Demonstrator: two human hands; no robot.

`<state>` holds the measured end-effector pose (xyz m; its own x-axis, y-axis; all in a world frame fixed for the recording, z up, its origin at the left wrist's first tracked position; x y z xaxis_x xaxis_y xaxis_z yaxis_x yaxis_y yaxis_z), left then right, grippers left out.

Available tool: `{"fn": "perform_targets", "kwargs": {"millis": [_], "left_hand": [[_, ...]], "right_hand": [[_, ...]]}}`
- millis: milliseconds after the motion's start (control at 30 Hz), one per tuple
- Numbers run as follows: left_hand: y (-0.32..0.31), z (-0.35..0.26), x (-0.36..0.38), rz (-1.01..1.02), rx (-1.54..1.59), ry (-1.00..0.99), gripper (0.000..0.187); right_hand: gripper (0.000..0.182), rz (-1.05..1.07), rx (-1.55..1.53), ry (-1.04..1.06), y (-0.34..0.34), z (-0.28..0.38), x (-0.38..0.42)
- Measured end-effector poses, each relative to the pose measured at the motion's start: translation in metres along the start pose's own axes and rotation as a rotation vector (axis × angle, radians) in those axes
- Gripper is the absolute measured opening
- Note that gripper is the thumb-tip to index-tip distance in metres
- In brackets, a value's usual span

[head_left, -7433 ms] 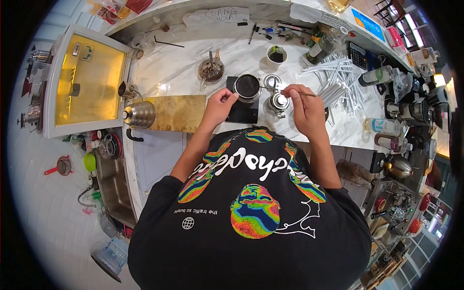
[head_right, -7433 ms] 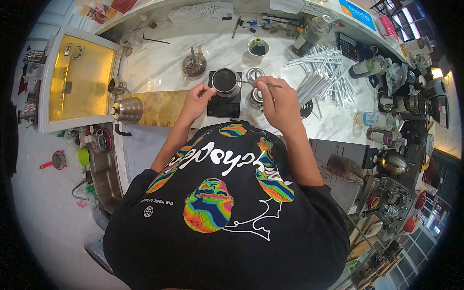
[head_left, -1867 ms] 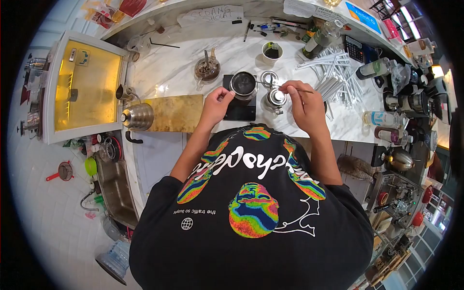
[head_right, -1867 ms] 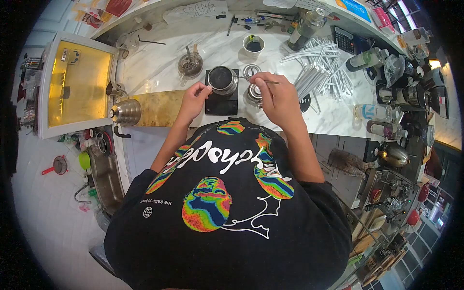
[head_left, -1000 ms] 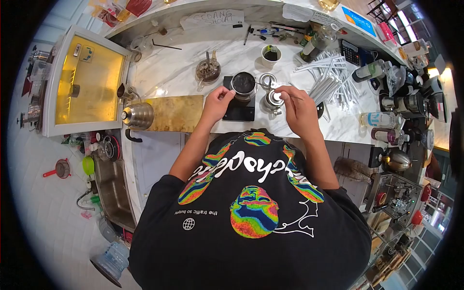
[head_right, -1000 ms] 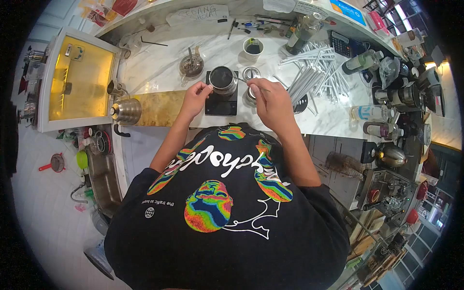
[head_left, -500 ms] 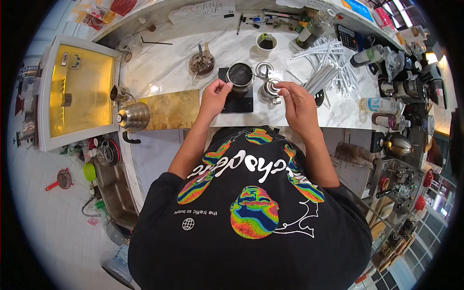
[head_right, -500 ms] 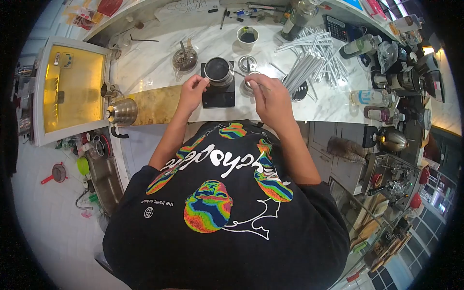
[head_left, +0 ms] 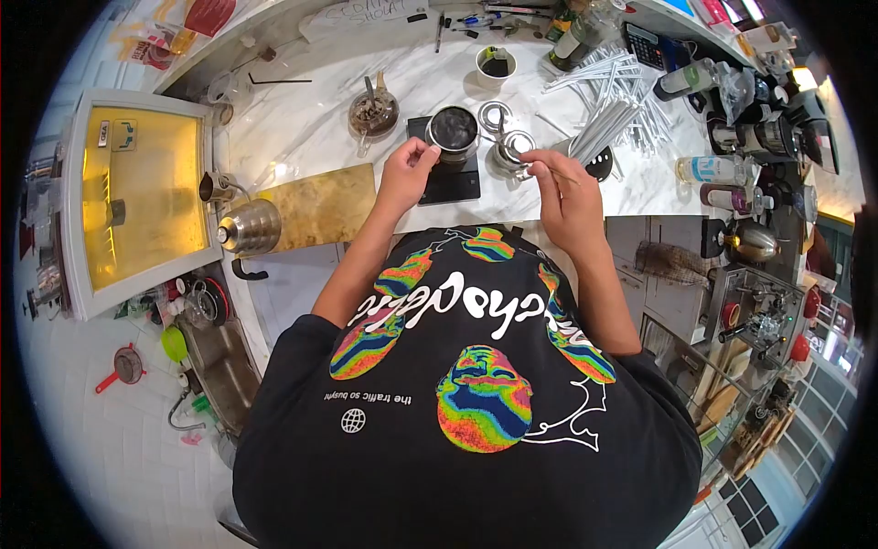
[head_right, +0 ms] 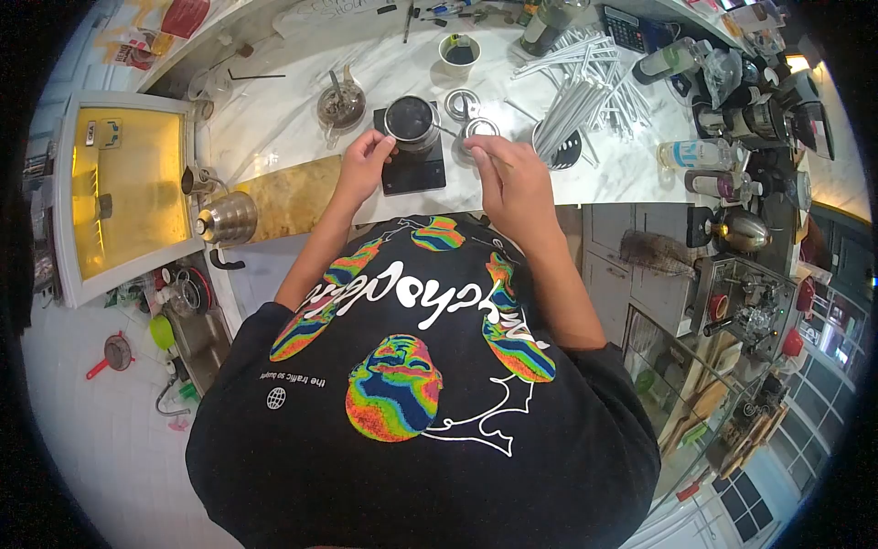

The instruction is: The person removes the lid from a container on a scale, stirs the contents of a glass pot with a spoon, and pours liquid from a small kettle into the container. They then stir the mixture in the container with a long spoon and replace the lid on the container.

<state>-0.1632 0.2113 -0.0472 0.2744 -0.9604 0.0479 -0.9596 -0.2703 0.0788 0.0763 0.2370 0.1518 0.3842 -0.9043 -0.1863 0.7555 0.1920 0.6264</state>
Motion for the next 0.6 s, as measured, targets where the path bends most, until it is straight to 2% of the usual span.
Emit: {"fn": "perform_targets", "kwargs": {"millis": [167,433,600], "left_hand": [[-0.001,-0.002,-0.002,0.057,-0.016,0.006,0.023],[-0.006,-0.001,-0.008,0.135,0.02,0.0,0.023],[-0.008,0.003,-0.008,0.191,-0.04,0.051,0.021]], "right_hand": [[0.016,-0.013,0.045,0.127,-0.014,0.011,0.005],[0.013,-0.054,-0.015,-0.061,-0.007,-0.007,0.013],[0.014,-0.096,-0.062,-0.035,-0.015,-0.006,0.024]]}}
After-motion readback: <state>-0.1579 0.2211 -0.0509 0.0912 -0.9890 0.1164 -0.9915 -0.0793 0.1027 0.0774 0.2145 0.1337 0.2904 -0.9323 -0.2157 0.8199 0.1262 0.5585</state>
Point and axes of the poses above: each hand's wrist, its own x-axis away from the middle knuckle, its own y-axis out of the back of the hand, z = x × y, the point moved 9 cm from there along -x, towards the middle knuckle, and after that the axes turned 7 degrees about -y, right-handed, at the moved point
